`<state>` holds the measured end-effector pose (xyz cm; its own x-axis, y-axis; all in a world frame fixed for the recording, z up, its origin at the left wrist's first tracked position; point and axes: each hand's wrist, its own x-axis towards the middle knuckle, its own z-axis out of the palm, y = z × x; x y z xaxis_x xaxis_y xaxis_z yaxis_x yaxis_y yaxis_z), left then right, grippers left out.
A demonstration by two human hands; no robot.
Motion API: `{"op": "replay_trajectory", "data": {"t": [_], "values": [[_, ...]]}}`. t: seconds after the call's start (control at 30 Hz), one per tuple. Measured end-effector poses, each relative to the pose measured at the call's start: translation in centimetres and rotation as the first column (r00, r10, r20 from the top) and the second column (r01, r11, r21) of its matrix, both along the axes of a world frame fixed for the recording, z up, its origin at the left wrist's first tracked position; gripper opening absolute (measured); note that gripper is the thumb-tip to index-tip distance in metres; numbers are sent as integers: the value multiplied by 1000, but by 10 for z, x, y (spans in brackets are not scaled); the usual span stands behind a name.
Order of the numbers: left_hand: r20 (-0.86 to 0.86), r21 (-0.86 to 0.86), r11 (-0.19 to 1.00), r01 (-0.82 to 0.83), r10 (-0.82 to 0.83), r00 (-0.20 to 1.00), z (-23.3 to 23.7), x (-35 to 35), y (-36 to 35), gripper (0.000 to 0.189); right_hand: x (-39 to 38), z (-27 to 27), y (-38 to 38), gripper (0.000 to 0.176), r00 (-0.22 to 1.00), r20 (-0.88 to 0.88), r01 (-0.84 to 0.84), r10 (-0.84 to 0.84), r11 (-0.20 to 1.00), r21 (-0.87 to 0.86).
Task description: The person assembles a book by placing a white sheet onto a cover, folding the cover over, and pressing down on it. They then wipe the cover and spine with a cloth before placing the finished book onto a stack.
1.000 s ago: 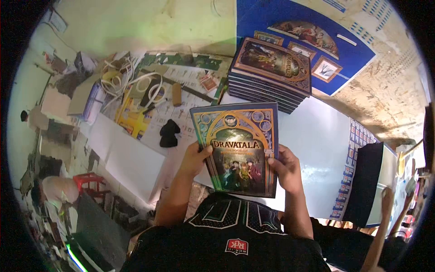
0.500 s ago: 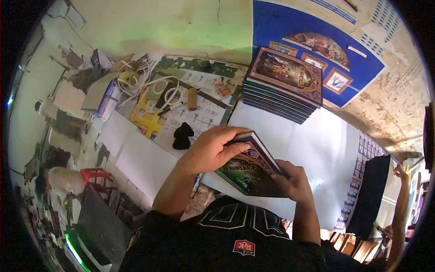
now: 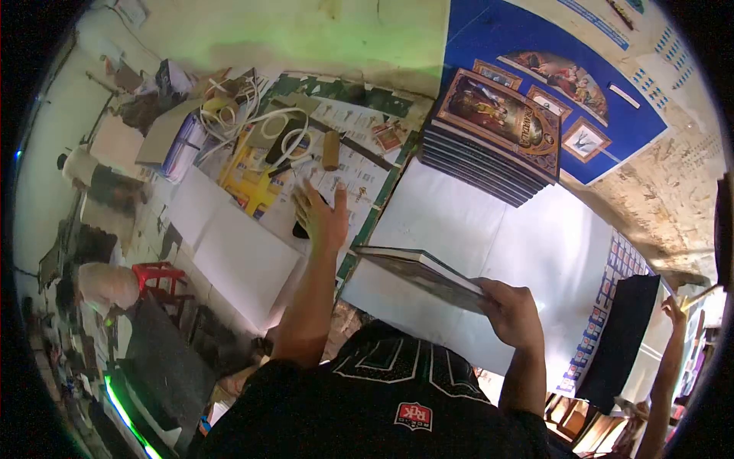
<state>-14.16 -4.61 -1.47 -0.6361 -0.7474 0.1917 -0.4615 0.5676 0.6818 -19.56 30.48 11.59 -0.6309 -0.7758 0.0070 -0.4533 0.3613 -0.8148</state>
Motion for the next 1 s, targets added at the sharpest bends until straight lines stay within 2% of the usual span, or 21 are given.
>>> {"op": "replay_trajectory", "data": {"t": [0.03,0.07,0.13,0.17,0.2,0.27,0.3,0.37,0.4,0.43,0.47,0.5,0.53,0.57,0.6,0.63,0.77,0.83,0.87,0.93,1.0], "values": [[205,-178,909,-376,408,890,-26,2,-10,78,1,0,0,31,996,-87,-11,12,1000,3],[214,-177,906,-384,416,884,-40,7,-14,78,0,1,0,31,997,-78,-22,22,1000,7],[512,-256,919,-299,392,765,-61,15,-17,84,0,1,3,31,995,-95,0,3,1000,29],[454,-383,892,-240,408,792,-64,16,-17,72,-1,0,5,31,996,-90,0,4,999,36],[458,-379,894,-238,405,791,-65,17,-20,72,-2,0,7,32,999,-54,7,-5,999,38],[447,-211,967,-142,225,866,-64,22,-26,53,-2,-2,12,32,1000,-11,13,-13,999,48],[452,-208,968,-141,223,864,-66,24,-28,53,-3,-3,14,32,1000,-9,11,-11,999,33],[255,-154,981,-118,154,954,-67,26,-32,39,-3,-4,16,33,1000,-1,11,-11,1000,16],[259,-155,982,-112,150,954,-54,25,-25,39,-3,-2,15,33,1000,11,15,-15,1000,26],[-84,221,968,-121,142,986,-41,29,-13,41,-3,-2,15,34,999,26,21,-22,999,37],[-397,550,835,14,246,885,-32,33,-3,42,-2,-3,13,34,999,30,29,-30,999,38],[-432,605,787,115,203,879,-33,40,3,45,-2,-5,10,34,999,2,34,-34,999,1],[-462,648,714,265,92,882,10,39,30,48,-1,-5,7,34,999,-26,30,-31,999,-35],[-510,754,525,394,91,855,47,35,58,51,-1,-5,3,34,999,-26,22,-23,999,-34],[-582,686,525,503,-19,813,59,35,79,55,1,-4,-3,33,999,-32,33,-33,999,-12],[-517,625,641,445,-87,851,71,29,94,51,4,-2,-8,33,998,-41,47,-47,999,9],[-718,528,627,573,-30,696,99,27,121,43,12,4,-19,33,990,-139,13,4,993,121],[-480,363,786,501,-303,823,131,27,121,34,15,-1,-20,38,984,-180,35,-15,994,108],[-483,364,788,496,-296,824,130,26,119,34,17,-2,-21,38,983,-183,28,-7,993,111],[-412,-217,851,478,-524,745,127,16,110,29,21,-4,-25,42,964,-263,9,27,991,134],[-500,-244,856,456,-514,697,122,15,106,30,30,-3,-28,39,951,-310,24,10,994,106]]}}
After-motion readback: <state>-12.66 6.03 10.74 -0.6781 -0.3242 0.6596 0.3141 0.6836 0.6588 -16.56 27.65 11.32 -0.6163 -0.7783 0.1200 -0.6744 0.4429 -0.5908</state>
